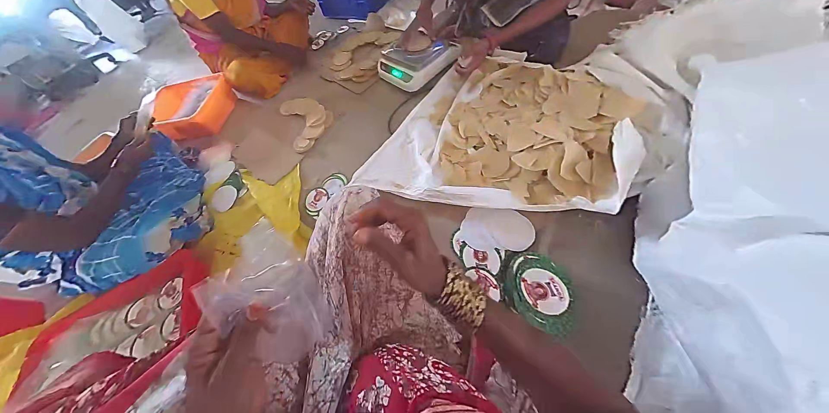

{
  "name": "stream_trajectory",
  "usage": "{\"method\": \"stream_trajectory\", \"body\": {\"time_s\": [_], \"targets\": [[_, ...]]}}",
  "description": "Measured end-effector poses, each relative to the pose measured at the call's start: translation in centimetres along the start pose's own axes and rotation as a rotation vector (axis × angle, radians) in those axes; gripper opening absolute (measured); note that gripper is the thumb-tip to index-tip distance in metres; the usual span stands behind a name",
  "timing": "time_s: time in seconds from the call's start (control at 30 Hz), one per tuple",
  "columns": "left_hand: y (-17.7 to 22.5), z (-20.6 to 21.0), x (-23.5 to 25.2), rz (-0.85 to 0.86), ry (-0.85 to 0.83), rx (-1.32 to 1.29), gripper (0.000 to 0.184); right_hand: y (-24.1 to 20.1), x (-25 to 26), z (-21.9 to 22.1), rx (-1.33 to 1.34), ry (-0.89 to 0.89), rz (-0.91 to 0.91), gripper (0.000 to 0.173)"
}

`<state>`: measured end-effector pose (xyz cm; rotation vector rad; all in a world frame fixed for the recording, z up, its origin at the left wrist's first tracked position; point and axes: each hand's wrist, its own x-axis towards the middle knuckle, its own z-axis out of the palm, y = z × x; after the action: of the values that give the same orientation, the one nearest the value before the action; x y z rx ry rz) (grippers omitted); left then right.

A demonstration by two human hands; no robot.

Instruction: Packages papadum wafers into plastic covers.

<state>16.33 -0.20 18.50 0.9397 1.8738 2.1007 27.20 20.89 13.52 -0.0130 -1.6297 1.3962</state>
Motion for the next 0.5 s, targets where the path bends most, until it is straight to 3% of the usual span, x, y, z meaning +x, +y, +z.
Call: {"method": "stream_trajectory", "body": {"time_s": [0.1,0.2,0.3,0.4,0.5], "targets": [[0.1,0.6,1.9,0.116,0.001,0.015,0.026,2.4,-2.4,-8.8,-0.545,0.127,0.35,0.026],[-0.3,0.9,4.1,0.172,-0.005,0.026,0.031,4.2,-6.3,-16.8,-0.999,-0.118,0.836,0.047],[-1.0,1.2,6.0,0.129,-0.026,0.046,0.033,5.4,-10.2,-20.3,-1.157,-0.22,1.224,0.078],[-1.9,1.4,7.6,0.075,-0.023,0.063,0.03,6.2,-13.0,-20.9,-1.224,-0.186,1.295,0.094],[-2.4,2.4,8.8,0.015,0.023,0.019,0.022,6.7,-13.8,-21.1,-1.24,-0.152,1.222,0.08]]}}
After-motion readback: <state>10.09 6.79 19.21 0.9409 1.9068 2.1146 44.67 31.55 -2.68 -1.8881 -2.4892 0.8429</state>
